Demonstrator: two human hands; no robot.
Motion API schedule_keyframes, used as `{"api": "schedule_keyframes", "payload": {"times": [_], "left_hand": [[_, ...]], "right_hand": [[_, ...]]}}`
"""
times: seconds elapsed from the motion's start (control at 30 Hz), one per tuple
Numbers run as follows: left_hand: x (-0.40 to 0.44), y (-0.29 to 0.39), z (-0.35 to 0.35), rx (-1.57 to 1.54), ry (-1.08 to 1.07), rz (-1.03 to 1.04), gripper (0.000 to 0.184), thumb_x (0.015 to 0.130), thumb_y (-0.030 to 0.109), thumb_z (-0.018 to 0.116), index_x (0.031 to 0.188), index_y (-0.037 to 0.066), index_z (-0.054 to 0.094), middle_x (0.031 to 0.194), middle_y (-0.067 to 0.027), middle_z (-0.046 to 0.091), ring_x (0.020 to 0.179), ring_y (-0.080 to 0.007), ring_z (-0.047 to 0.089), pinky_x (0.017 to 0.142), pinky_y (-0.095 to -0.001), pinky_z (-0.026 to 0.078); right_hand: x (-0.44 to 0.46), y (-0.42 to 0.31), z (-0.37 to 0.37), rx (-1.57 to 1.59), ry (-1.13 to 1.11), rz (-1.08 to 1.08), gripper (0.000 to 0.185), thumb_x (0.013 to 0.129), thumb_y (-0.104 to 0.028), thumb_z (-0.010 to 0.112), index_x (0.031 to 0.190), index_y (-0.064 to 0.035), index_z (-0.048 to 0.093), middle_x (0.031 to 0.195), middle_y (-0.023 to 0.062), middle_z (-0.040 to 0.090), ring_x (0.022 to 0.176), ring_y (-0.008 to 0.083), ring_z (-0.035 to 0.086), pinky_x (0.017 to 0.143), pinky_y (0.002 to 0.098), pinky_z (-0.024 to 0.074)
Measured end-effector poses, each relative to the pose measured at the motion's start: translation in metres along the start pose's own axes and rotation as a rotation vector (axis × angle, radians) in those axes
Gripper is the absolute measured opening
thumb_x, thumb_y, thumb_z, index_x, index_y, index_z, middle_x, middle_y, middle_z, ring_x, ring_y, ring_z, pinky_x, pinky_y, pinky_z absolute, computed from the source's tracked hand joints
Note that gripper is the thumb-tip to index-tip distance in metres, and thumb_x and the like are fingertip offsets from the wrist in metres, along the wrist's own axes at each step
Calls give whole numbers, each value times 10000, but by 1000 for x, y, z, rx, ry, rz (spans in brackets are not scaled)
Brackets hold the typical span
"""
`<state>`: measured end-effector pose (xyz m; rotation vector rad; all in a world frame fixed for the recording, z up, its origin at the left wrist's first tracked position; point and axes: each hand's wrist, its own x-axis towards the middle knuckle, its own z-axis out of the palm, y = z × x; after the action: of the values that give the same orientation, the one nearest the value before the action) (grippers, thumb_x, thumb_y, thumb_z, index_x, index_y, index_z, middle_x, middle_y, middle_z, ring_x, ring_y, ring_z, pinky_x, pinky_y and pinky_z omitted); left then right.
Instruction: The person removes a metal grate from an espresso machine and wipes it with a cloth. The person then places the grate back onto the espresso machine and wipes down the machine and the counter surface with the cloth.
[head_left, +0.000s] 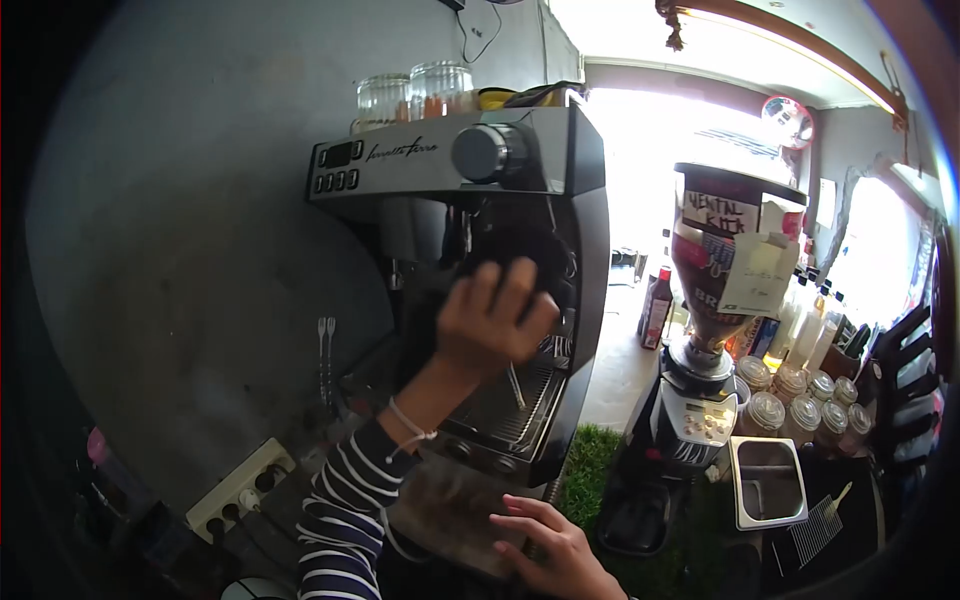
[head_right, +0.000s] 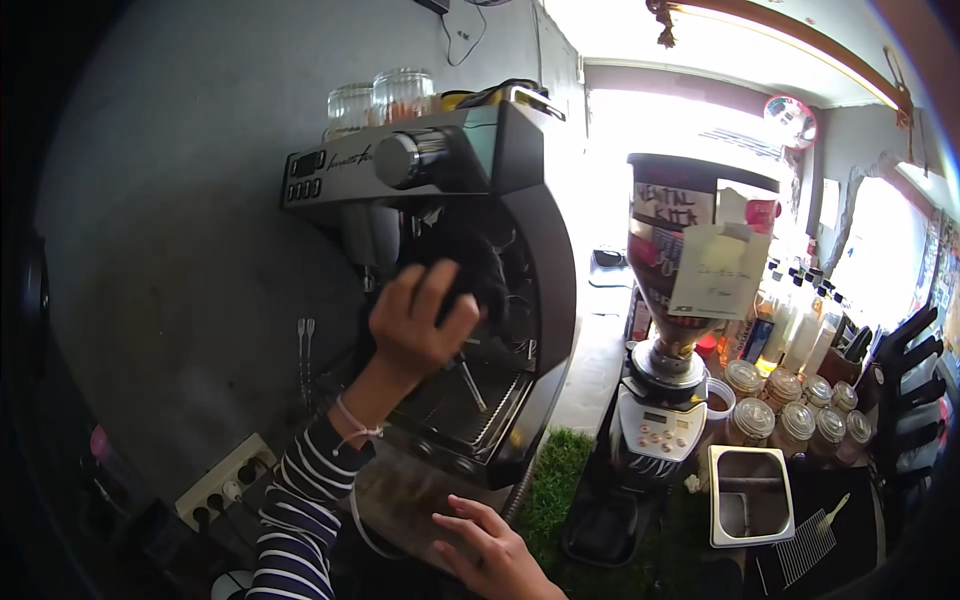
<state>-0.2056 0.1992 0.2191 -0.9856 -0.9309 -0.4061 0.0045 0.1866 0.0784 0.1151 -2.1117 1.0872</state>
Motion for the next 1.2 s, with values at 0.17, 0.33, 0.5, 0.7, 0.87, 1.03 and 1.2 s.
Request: {"api": "schedule_keyframes", "payload": {"times": [0.17,0.33,0.5,0.7,0.87,1.03,1.2], "left_hand": [[67,22,7,93,168,95,87,714,176,592,672,145,522,909,-23,556,764,-206,516,507,-302,408],[114,18,39,275,-34,38,75,689,164,603,656,135,543,829,-21,525,724,-186,490,475,-278,358],[96,42,38,310,-164,175,83,698,159,603,644,129,548,847,-24,538,740,-185,496,498,-283,370],[50,61,65,232,-364,395,82,720,153,579,656,104,560,853,-40,533,747,-184,493,519,-296,378],[54,78,80,395,-330,336,76,712,155,576,653,109,567,798,-29,514,743,-185,496,516,-299,382],[25,99,83,144,-587,214,40,695,156,581,666,129,573,771,-16,499,765,-185,524,535,-312,439],[59,98,0,-47,-569,-171,137,666,198,695,751,130,611,886,-49,559,816,-225,561,626,-333,490]], "right_hand": [[-14,1,-15,51,-57,72,288,768,-83,646,1049,-48,590,1156,209,511,949,336,581,754,361,493],[-33,5,-35,28,-27,-7,297,776,-96,647,1060,-50,574,1160,192,507,965,337,568,771,361,487],[-55,-2,-63,0,-6,9,289,785,-100,640,1063,-54,574,1174,175,501,984,331,561,772,355,490],[-79,-15,-85,119,-32,92,295,780,-102,645,1063,-54,576,1166,179,508,980,333,562,751,348,501],[-87,-15,-102,37,56,33,301,767,-86,653,1057,-50,580,1144,179,524,977,330,563,754,352,501],[-112,-4,-108,-26,-12,78,351,792,-228,657,1117,-127,571,1153,156,520,1016,262,560,841,353,493],[-112,-19,-127,18,90,16,329,756,-79,662,1071,-51,573,1147,177,522,985,335,559,783,359,493]]}}
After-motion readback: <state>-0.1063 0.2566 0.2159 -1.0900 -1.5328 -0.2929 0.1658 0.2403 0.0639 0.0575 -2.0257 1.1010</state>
